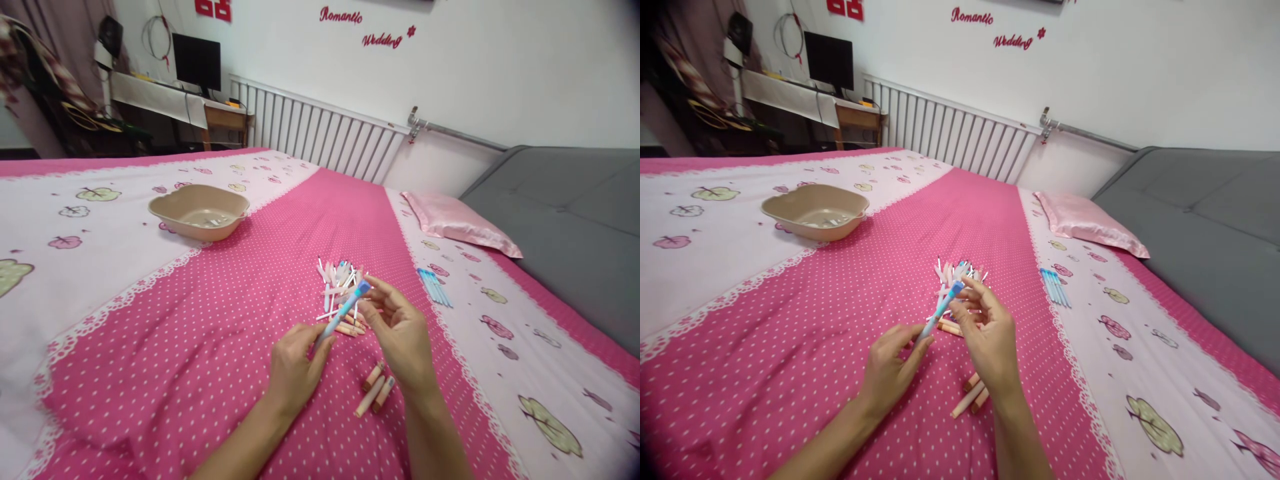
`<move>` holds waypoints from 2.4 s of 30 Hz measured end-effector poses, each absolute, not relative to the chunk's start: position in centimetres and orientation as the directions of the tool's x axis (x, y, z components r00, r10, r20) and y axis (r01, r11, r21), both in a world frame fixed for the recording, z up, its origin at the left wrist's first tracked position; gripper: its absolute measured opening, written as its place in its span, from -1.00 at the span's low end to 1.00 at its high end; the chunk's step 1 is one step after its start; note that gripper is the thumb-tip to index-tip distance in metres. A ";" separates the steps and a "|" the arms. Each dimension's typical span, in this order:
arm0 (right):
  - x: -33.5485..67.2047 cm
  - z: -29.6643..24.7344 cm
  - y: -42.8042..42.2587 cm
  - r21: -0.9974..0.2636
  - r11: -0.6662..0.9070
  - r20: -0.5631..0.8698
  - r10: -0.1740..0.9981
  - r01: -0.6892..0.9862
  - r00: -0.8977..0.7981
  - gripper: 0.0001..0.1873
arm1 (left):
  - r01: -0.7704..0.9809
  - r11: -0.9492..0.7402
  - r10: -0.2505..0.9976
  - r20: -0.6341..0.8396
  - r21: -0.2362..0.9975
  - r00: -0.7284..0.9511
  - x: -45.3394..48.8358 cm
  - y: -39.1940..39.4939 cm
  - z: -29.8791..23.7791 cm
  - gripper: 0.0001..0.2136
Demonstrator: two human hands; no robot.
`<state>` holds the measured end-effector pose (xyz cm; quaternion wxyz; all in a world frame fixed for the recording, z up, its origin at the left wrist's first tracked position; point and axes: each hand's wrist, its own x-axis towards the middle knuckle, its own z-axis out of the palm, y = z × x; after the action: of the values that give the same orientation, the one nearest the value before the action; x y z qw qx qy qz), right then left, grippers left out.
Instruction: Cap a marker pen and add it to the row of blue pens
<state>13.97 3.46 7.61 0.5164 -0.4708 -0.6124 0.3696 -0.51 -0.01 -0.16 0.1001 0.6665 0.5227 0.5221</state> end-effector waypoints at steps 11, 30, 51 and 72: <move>13.1 7.1 3.3 -0.952 0.195 0.127 0.952 0.235 -0.277 -0.83 | 0.595 -0.426 0.802 0.589 0.682 -0.101 -0.5 0.0 -0.2 -0.87; 13.6 6.9 3.8 -0.939 0.214 0.157 0.963 0.270 -0.220 -0.79 | 0.576 -0.393 0.850 0.522 0.716 -0.068 -0.6 0.0 0.0 -0.85; 12.9 6.0 3.9 -0.930 0.219 0.130 0.946 0.293 -0.296 -0.78 | 0.402 -0.256 0.895 0.372 0.879 -0.244 -0.9 0.3 0.4 -0.78; 11.1 4.2 4.0 -0.935 0.154 0.031 0.933 0.319 -0.359 -0.94 | 0.351 -0.156 0.891 0.285 0.923 -0.354 -1.5 0.6 0.4 -0.74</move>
<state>11.09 4.04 4.22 0.3325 -0.4584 -0.6829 0.4615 -1.49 0.61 0.39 0.2413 0.5146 0.6031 0.5596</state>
